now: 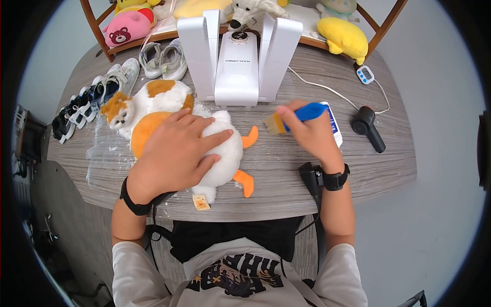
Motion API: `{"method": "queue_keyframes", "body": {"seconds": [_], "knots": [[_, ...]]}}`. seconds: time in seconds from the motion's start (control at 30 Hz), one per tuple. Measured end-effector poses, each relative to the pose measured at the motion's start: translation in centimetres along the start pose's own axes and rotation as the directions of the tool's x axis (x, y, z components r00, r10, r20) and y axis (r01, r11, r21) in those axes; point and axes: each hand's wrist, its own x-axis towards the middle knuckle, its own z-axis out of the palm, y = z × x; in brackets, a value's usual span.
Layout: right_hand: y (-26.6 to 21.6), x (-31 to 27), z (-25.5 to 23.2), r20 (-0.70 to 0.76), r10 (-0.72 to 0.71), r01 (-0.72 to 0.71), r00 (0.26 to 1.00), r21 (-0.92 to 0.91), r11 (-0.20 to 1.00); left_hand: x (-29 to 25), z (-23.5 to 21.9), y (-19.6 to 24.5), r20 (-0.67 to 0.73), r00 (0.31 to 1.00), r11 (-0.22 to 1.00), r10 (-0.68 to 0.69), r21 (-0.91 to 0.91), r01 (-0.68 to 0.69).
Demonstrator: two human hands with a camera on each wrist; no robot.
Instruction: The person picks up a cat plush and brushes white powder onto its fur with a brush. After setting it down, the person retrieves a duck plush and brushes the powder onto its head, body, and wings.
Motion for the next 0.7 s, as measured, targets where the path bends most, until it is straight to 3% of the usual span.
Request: {"method": "queue_keyframes", "body": {"seconds": [0.03, 0.07, 0.13, 0.17, 0.2, 0.23, 0.3, 0.37, 0.4, 0.43, 0.5, 0.53, 0.57, 0.63, 0.67, 0.7], "knots": [[-0.1, 0.1, -0.2, 0.002, -0.004, 0.004, 1.0, 0.0, 1.0, 0.1, 0.2, 0.0, -0.013, 1.0, 1.0, 0.006, 0.0, -0.006], [-0.2, 0.0, -0.3, 0.024, 0.035, -0.039, 0.999, 0.201, 0.979, 0.1, 0.3, 0.1, -0.023, 1.0, 1.0, 0.013, 0.0, -0.013], [-1.1, -0.6, 0.6, 0.041, 0.079, -0.088, 0.996, 0.562, 0.823, 0.2, 0.4, 0.3, -0.024, 1.0, 1.0, 0.004, 0.015, -0.003], [-1.2, -0.5, 1.0, 0.039, 0.085, -0.092, 0.996, 0.561, 0.822, 0.3, 0.5, 0.4, -0.028, 1.0, 1.0, -0.003, 0.029, 0.004], [-1.2, -0.4, 1.4, 0.073, 0.01, -0.031, 0.997, 0.3, 0.954, 0.5, 0.5, 0.5, -0.027, 1.0, 1.0, 0.0, 0.026, 0.001], [-1.0, -0.3, 1.6, 0.13, -0.054, 0.053, 0.99, 0.015, 0.998, 0.6, 0.4, 0.6, -0.013, 1.0, 0.999, -0.008, 0.032, 0.008], [-1.0, -0.2, 1.4, 0.055, 0.001, 0.001, 0.998, -0.035, 0.999, 0.5, 0.5, 0.5, -0.004, 1.0, 0.999, -0.022, 0.031, 0.022], [-1.3, -0.1, 0.2, -0.116, 0.069, -0.086, 0.991, -0.15, 0.985, 0.4, 0.7, 0.1, -0.018, 1.0, 0.999, -0.007, 0.031, 0.007], [-0.8, -0.2, 0.2, -0.098, 0.069, -0.064, 0.993, 0.048, 0.997, 0.5, 0.7, 0.0, -0.019, 1.0, 0.999, -0.01, 0.03, 0.011], [-1.0, -0.3, 0.6, -0.095, 0.069, -0.065, 0.993, 0.049, 0.997, 0.5, 0.7, 0.0, -0.012, 1.0, 0.999, -0.013, 0.032, 0.014], [-1.5, -0.6, 1.6, 0.093, 0.07, -0.105, 0.993, 0.468, 0.877, 0.6, 0.7, -0.1, -0.002, 1.0, 0.999, -0.015, 0.03, 0.015], [-1.5, -0.4, 1.2, 0.12, -0.017, -0.012, 0.993, 0.239, 0.971, 0.7, 0.7, -0.1, 0.007, 1.0, 1.0, -0.017, 0.017, 0.017], [-1.3, -0.1, 1.0, 0.122, -0.019, -0.011, 0.992, 0.239, 0.971, 0.6, 0.7, -0.2, 0.016, 1.0, 1.0, -0.022, 0.005, 0.022], [-0.9, 0.2, 0.5, 0.017, 0.137, -0.132, 0.99, -0.173, 0.976, 0.4, 0.5, -0.4, 0.009, 1.0, 1.0, -0.011, -0.008, 0.011], [-0.8, 0.1, 0.1, 0.019, 0.136, -0.131, 0.991, -0.175, 0.976, 0.4, 0.5, -0.5, 0.002, 1.0, 1.0, 0.003, -0.022, -0.003], [-0.7, 0.0, -0.2, 0.016, 0.127, -0.127, 0.992, 0.022, 0.992, 0.4, 0.5, -0.5, -0.001, 1.0, 1.0, -0.003, -0.022, 0.003]]}}
